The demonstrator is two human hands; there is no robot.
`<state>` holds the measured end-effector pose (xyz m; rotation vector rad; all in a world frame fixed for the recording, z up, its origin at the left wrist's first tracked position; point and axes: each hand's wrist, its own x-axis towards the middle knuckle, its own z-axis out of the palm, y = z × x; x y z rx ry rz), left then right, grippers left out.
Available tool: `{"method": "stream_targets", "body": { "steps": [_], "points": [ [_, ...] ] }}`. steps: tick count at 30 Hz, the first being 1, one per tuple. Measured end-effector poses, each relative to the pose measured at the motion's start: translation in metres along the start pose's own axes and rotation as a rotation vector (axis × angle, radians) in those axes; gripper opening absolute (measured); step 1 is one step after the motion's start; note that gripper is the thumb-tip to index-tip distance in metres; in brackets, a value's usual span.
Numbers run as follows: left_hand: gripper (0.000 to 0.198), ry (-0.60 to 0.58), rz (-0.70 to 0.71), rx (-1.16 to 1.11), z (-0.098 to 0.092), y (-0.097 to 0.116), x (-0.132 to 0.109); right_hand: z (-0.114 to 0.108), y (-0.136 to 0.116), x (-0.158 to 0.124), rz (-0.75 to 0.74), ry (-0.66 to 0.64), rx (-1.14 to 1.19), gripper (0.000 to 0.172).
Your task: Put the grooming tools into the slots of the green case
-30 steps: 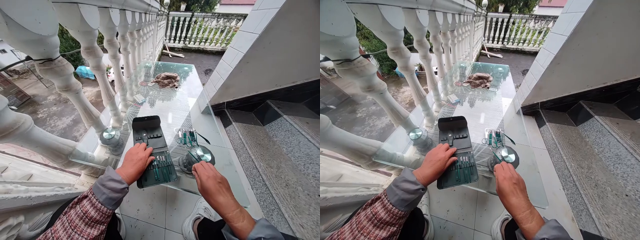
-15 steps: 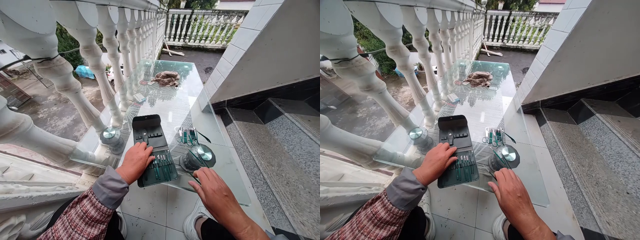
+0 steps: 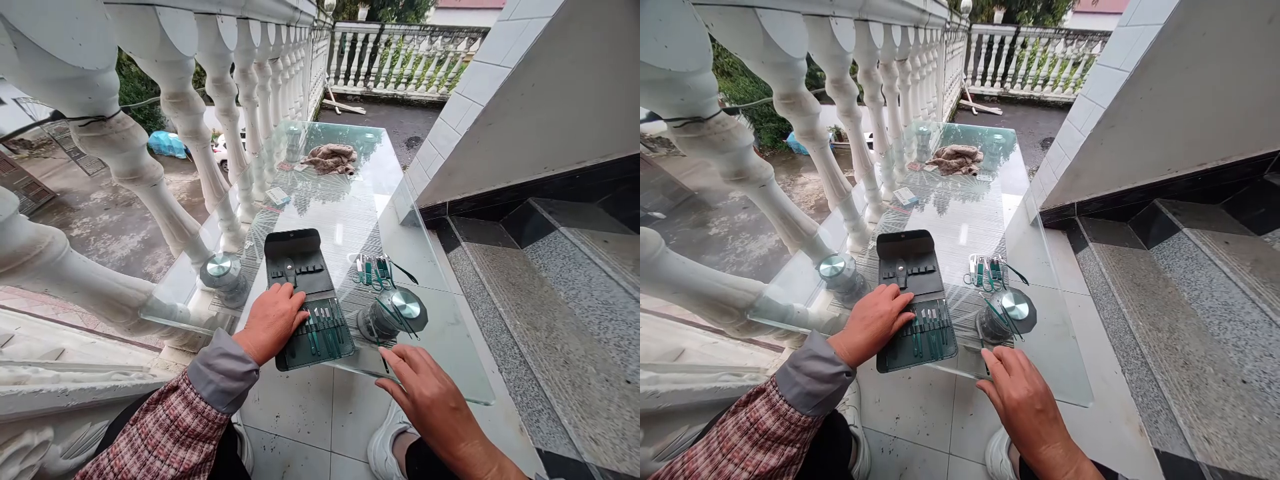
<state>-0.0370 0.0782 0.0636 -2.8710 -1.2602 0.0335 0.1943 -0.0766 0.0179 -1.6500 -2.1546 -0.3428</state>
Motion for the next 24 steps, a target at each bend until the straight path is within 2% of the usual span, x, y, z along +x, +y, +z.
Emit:
{"method": "stream_targets", "body": {
  "steps": [4,9,13,18,24],
  "points": [
    [0.022,0.008,0.013,-0.014,0.0,-0.001,-0.001,0.001,-0.002,-0.003,-0.06,0.041,-0.039,0.022],
    [0.021,-0.013,0.005,-0.02,0.0,0.0,-0.002,-0.001,-0.001,-0.014,-0.128,0.091,-0.044,0.025],
    [0.015,-0.054,0.002,-0.016,0.0,0.0,-0.002,-0.013,0.005,-0.018,-0.155,0.133,0.085,0.036],
    [0.026,-0.067,0.013,-0.023,0.002,-0.003,-0.002,-0.027,-0.003,-0.005,-0.149,0.264,0.21,0.051],
    [0.025,-0.07,0.008,-0.048,0.002,-0.004,-0.004,-0.008,-0.034,0.019,-0.331,0.226,0.256,0.033]
  ]
}}
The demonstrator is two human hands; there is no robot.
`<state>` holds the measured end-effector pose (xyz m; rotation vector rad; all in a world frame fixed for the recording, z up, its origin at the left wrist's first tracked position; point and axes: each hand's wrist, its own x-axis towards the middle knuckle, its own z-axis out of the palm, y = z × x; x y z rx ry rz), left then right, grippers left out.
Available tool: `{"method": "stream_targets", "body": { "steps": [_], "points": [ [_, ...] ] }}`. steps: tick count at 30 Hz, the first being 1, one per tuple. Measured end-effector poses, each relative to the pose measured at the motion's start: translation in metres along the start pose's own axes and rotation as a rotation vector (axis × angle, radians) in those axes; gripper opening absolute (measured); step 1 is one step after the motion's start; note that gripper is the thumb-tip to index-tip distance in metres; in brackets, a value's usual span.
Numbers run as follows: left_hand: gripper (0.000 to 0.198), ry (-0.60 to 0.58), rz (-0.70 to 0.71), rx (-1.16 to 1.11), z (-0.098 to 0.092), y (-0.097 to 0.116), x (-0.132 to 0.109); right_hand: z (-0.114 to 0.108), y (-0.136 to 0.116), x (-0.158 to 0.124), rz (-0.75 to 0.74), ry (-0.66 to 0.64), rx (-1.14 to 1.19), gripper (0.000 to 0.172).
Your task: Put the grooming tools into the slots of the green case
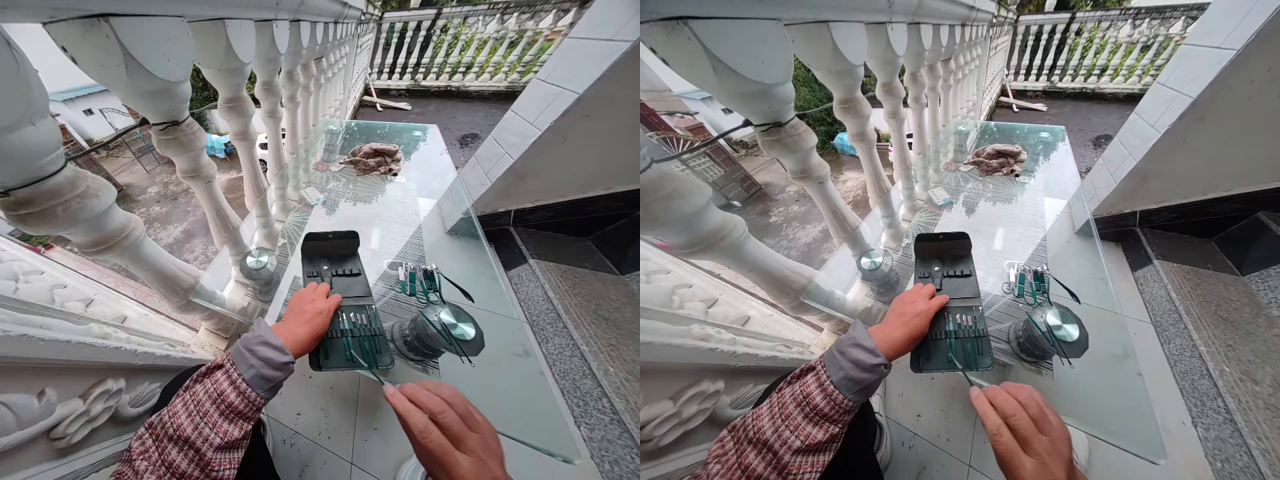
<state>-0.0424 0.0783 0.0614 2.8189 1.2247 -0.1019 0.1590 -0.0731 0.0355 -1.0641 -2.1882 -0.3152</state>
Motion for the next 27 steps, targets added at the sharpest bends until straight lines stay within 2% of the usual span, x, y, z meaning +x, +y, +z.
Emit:
{"method": "stream_targets", "body": {
  "steps": [5,9,17,27],
  "points": [
    [0.024,0.017,0.002,0.009,0.001,-0.001,-0.003,0.019,-0.005,0.017,-0.042,0.017,0.021,0.03],
    [0.025,0.017,0.03,0.014,0.001,-0.001,-0.003,0.026,-0.007,0.018,-0.063,0.018,-0.002,0.03],
    [0.021,0.034,0.016,0.027,-0.001,0.001,-0.002,0.029,-0.017,0.025,-0.124,0.003,-0.08,0.03],
    [0.018,0.033,0.033,0.029,-0.002,0.001,-0.003,0.034,-0.017,0.026,-0.104,0.026,-0.074,0.026]
  ]
}}
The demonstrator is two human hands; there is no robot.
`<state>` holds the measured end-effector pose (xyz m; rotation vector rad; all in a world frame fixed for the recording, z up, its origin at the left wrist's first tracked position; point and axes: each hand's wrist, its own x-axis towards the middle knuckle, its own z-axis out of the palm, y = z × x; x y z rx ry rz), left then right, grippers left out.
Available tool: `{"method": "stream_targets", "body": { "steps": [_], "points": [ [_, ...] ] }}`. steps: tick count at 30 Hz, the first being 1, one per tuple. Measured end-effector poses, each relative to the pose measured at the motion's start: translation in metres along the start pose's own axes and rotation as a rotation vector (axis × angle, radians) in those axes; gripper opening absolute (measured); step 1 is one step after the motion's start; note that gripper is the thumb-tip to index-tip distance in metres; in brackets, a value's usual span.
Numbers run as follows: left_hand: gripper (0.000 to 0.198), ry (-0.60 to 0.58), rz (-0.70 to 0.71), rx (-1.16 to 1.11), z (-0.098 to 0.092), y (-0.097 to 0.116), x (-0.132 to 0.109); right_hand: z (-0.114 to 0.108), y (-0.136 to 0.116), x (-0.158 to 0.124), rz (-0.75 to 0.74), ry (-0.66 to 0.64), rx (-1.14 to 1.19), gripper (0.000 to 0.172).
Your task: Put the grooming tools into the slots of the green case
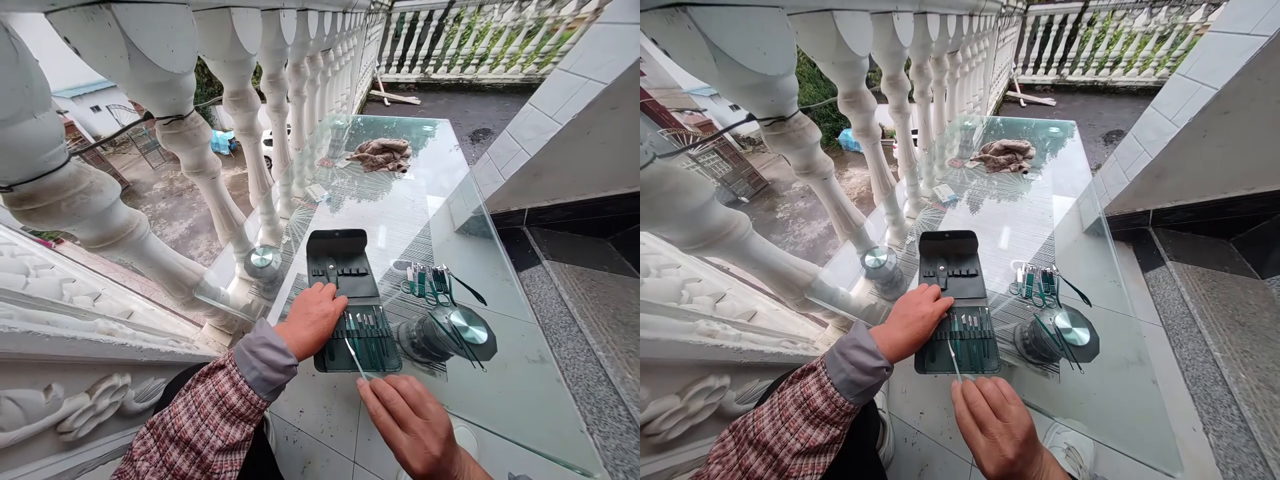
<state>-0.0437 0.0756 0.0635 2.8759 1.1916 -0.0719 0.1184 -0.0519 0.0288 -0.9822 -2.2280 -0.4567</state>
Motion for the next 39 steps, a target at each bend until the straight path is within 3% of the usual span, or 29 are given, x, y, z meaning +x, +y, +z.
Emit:
{"method": "stream_targets", "body": {
  "steps": [12,21,28,34,39],
  "points": [
    [0.016,0.007,0.004,0.011,-0.002,0.0,-0.001,0.01,-0.003,0.004,0.069,-0.094,0.116,0.027],
    [0.016,0.006,-0.006,0.017,-0.002,0.002,0.0,0.016,-0.004,0.021,0.489,-0.216,0.127,0.004],
    [0.012,0.031,0.005,0.008,0.001,0.0,0.0,0.017,0.006,0.031,0.633,-0.352,0.198,0.035],
    [0.012,0.004,-0.003,0.001,-0.002,0.001,-0.001,0.018,0.018,0.032,0.643,-0.425,0.225,0.04],
    [0.015,-0.009,0.008,-0.001,-0.003,0.001,-0.002,0.016,0.021,0.03,0.639,-0.397,0.241,0.03]
  ]
}}
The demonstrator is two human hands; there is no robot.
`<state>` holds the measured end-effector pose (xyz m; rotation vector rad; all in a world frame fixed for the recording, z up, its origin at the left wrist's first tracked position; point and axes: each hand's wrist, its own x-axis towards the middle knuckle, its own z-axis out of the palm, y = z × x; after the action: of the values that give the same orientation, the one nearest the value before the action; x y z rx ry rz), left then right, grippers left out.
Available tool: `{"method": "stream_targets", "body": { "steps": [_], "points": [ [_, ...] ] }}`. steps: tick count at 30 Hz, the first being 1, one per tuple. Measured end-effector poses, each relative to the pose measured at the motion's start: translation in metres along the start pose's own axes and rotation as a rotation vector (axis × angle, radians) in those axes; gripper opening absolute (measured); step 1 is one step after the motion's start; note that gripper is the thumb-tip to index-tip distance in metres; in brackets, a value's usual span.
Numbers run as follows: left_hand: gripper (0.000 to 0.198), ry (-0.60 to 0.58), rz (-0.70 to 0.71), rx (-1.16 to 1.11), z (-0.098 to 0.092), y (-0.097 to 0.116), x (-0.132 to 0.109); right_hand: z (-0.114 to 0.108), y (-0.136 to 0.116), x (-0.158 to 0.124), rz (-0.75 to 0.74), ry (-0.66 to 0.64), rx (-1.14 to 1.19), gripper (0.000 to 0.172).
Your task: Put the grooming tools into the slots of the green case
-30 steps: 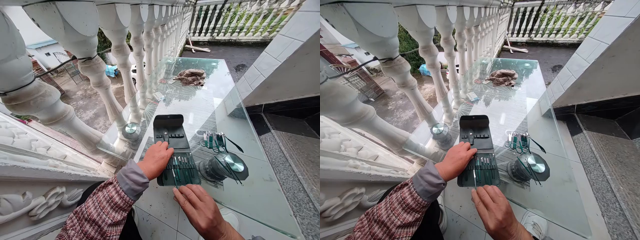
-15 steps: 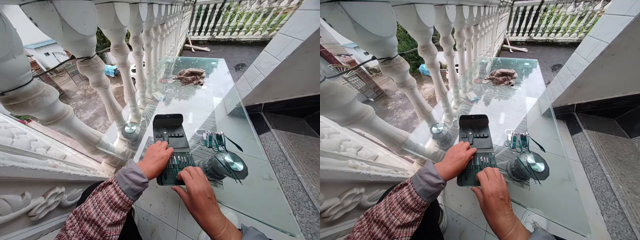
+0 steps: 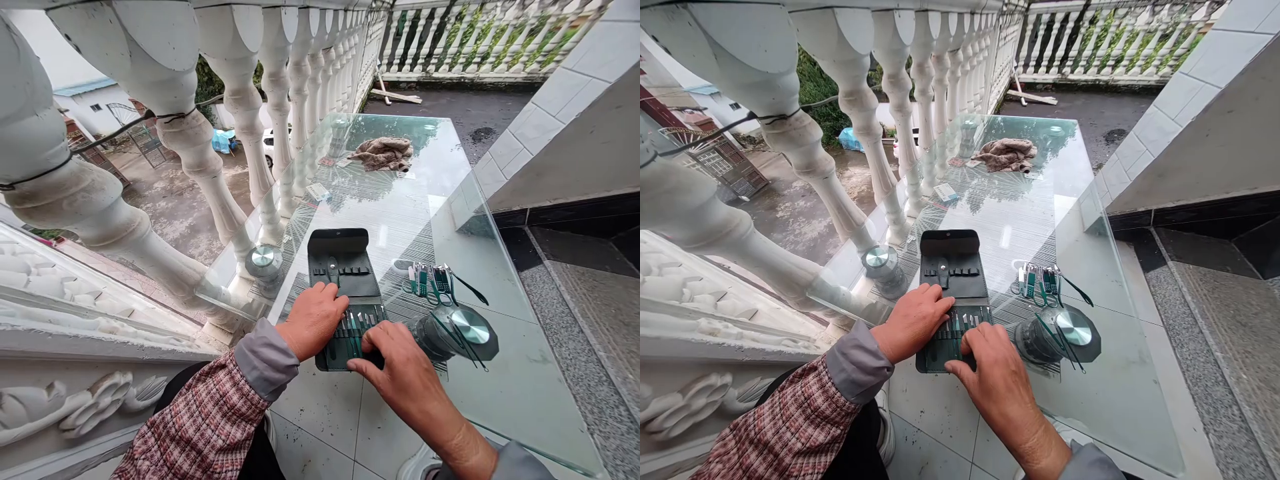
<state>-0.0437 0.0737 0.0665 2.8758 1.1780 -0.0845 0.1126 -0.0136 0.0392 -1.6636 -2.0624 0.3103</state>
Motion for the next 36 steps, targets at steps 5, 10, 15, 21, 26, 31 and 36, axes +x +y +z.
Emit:
{"method": "stream_targets", "body": {
  "steps": [5,10,15,21,26,31,36],
  "points": [
    [0.014,0.012,0.002,0.013,0.002,-0.001,0.001,0.004,-0.006,0.001,0.005,0.078,-0.063,0.027],
    [0.015,0.013,-0.006,0.01,0.002,-0.001,0.002,0.009,-0.014,0.004,0.02,0.125,-0.104,0.025],
    [0.013,0.024,-0.006,0.0,0.005,-0.002,0.001,0.017,-0.01,0.007,0.034,0.172,-0.079,0.018],
    [0.017,0.03,-0.011,0.017,0.004,-0.002,0.0,0.011,0.002,0.006,-0.068,0.322,0.104,0.011],
    [0.017,0.004,-0.008,0.014,0.002,-0.001,0.0,0.013,0.005,-0.01,-0.23,0.304,0.061,0.026],
    [0.017,0.018,0.0,0.006,0.003,-0.002,0.0,0.02,0.003,-0.026,-0.268,0.279,-0.113,0.029],
    [0.018,0.008,0.004,0.008,0.0,-0.001,0.0,0.02,0.002,-0.03,-0.373,0.321,-0.211,0.03]
  ]
}}
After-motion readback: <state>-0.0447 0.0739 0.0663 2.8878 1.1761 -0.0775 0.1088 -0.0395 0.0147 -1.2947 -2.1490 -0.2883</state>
